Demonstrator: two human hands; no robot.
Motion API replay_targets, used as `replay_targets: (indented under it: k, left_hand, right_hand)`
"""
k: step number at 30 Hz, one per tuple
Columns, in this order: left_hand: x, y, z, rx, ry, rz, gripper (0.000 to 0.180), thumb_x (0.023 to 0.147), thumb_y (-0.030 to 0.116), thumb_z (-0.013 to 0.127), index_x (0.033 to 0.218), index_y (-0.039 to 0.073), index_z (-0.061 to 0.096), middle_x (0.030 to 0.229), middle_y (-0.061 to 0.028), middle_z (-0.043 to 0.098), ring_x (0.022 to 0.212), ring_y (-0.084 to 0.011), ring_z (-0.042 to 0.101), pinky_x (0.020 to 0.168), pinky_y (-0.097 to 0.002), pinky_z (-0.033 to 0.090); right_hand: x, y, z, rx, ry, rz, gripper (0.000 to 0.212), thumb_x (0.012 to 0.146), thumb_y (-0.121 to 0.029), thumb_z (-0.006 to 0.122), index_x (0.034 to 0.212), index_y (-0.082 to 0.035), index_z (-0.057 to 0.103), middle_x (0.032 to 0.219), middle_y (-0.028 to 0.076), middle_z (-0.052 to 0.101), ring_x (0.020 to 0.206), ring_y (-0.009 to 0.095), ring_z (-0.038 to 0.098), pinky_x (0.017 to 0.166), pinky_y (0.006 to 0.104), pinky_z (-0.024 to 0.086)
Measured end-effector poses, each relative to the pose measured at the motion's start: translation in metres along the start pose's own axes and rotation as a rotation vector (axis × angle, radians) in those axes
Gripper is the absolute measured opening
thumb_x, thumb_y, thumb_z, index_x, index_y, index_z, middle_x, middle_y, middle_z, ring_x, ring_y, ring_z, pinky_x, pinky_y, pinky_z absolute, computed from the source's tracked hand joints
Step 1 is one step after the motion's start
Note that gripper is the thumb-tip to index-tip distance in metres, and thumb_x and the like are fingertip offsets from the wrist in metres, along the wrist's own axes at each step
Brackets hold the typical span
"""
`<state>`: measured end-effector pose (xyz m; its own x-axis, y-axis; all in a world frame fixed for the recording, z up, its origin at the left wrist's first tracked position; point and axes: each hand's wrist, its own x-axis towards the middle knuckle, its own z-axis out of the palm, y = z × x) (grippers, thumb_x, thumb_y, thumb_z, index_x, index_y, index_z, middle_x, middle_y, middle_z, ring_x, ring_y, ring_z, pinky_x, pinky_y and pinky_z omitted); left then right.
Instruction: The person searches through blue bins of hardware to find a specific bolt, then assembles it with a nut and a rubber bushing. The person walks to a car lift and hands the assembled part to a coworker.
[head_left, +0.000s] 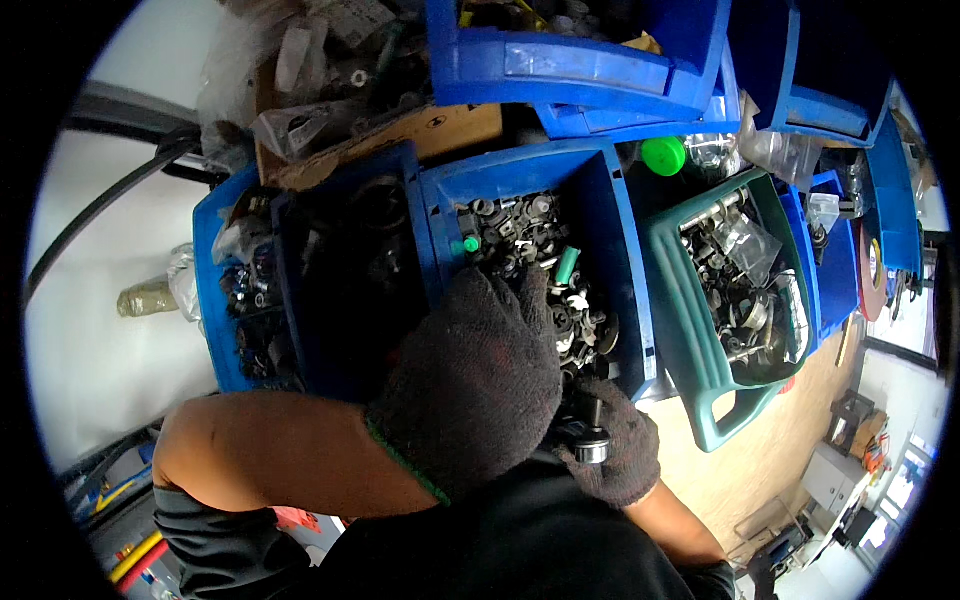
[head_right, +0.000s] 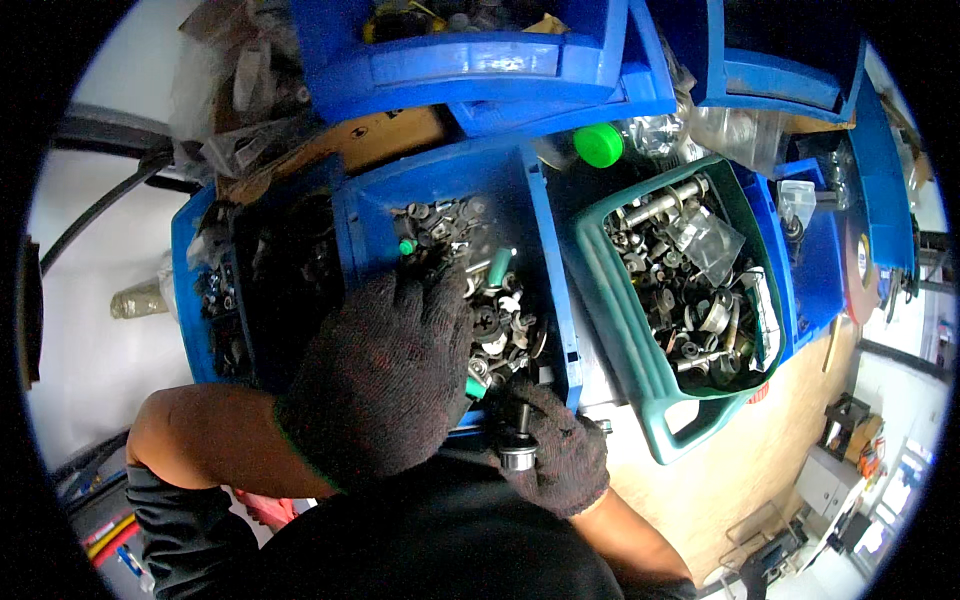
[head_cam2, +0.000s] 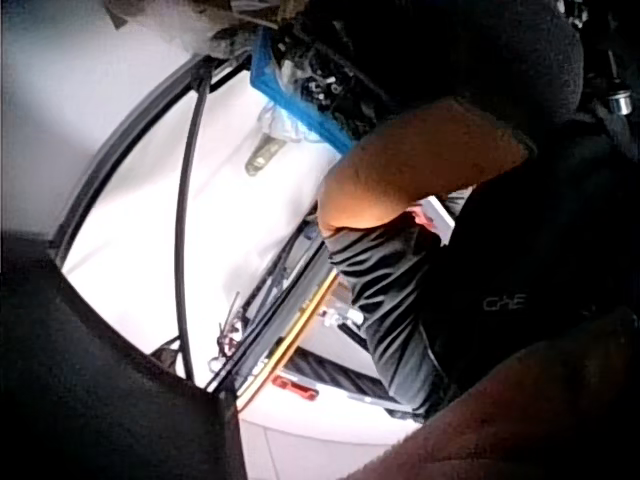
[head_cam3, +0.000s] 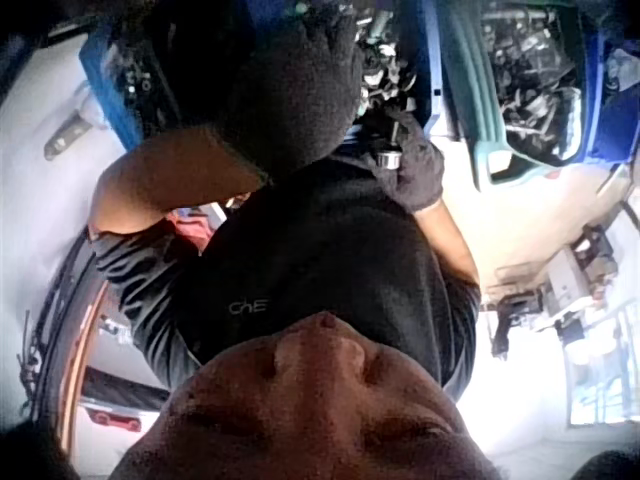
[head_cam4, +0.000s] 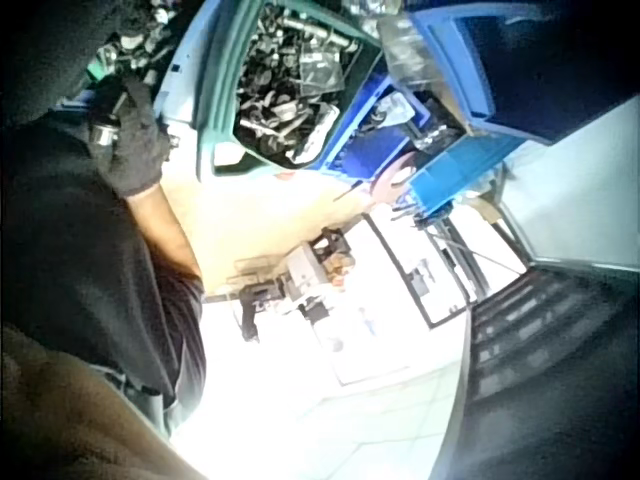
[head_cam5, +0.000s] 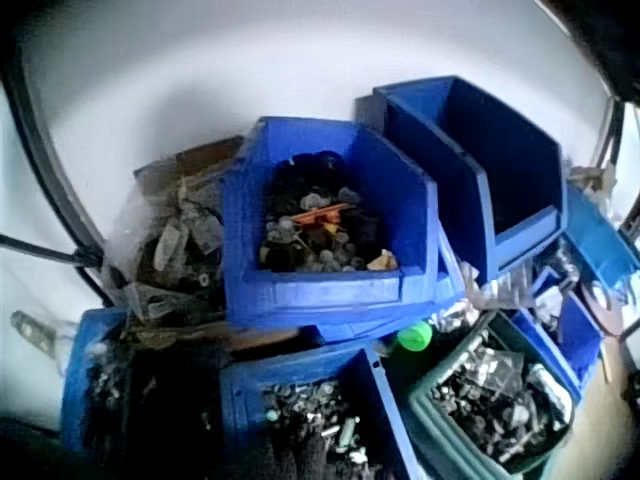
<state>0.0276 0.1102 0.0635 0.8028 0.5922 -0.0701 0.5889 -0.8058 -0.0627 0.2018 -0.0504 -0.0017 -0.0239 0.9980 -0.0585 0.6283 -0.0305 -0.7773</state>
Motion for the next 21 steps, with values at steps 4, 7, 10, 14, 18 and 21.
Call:
replay_targets:
  k: [4, 7, 10, 14, 18, 21]
  left_hand:
    - [-0.003, 0.011, -0.019, -0.072, 0.005, -0.029, 0.050, 0.086, 0.027, 0.068, 0.124, -0.004, 0.066, 0.110, -0.0236, 0.067, 0.099, -0.0357, 0.065, 0.081, -0.0481, 0.057]
    - [-0.018, 0.019, -0.009, -0.137, 0.184, 0.031, 0.052, 0.083, 0.030, 0.071, 0.123, -0.003, 0.068, 0.125, -0.0241, 0.066, 0.107, -0.0372, 0.065, 0.094, -0.0487, 0.054]
    - [-0.036, 0.034, -0.028, -0.373, 0.282, 0.008, 0.052, 0.082, 0.031, 0.075, 0.125, 0.002, 0.070, 0.135, -0.0189, 0.064, 0.115, -0.0358, 0.064, 0.101, -0.0485, 0.052]
    - [-0.099, 0.061, -0.021, -0.602, 0.267, -0.195, 0.047, 0.081, 0.024, 0.077, 0.125, 0.008, 0.070, 0.134, -0.0157, 0.066, 0.116, -0.0340, 0.066, 0.100, -0.0493, 0.053]
    - [-0.157, 0.088, 0.018, -0.670, 0.198, -0.436, 0.043, 0.081, 0.023, 0.077, 0.121, 0.008, 0.071, 0.125, -0.0137, 0.072, 0.106, -0.0333, 0.071, 0.092, -0.0472, 0.057]
    - [-0.191, 0.097, 0.038, -0.695, 0.202, -0.556, 0.040, 0.082, 0.023, 0.076, 0.119, 0.009, 0.072, 0.119, -0.0125, 0.074, 0.099, -0.0330, 0.073, 0.086, -0.0458, 0.058]
  right_hand:
    - [-0.002, 0.009, 0.005, 0.032, 0.033, -0.031, 0.064, 0.078, -0.030, 0.087, 0.130, -0.003, 0.062, 0.122, 0.021, 0.070, 0.102, 0.040, 0.074, 0.088, 0.0441, 0.061]
    - [0.002, 0.006, -0.001, 0.048, 0.036, -0.108, 0.046, 0.084, -0.030, 0.084, 0.118, -0.005, 0.067, 0.135, 0.022, 0.065, 0.100, 0.040, 0.076, 0.080, 0.0445, 0.065]
    - [-0.003, 0.018, 0.001, 0.003, 0.016, -0.211, 0.055, 0.085, -0.032, 0.084, 0.128, -0.006, 0.064, 0.134, 0.023, 0.065, 0.101, 0.042, 0.075, 0.084, 0.0458, 0.064]
    - [-0.004, 0.027, 0.007, 0.240, -0.032, -0.225, 0.072, 0.090, -0.041, 0.078, 0.143, 0.000, 0.053, 0.130, 0.022, 0.069, 0.104, 0.036, 0.076, 0.090, 0.0433, 0.060]
    - [-0.014, 0.028, 0.007, 0.425, -0.075, -0.108, 0.082, 0.093, -0.047, 0.073, 0.150, 0.006, 0.045, 0.122, 0.019, 0.073, 0.107, 0.026, 0.073, 0.089, 0.0370, 0.058]
    - [-0.027, 0.048, 0.016, 0.648, -0.113, -0.097, 0.076, 0.096, -0.030, 0.071, 0.157, 0.001, 0.038, 0.149, 0.018, 0.054, 0.134, 0.026, 0.056, 0.087, 0.0322, 0.058]
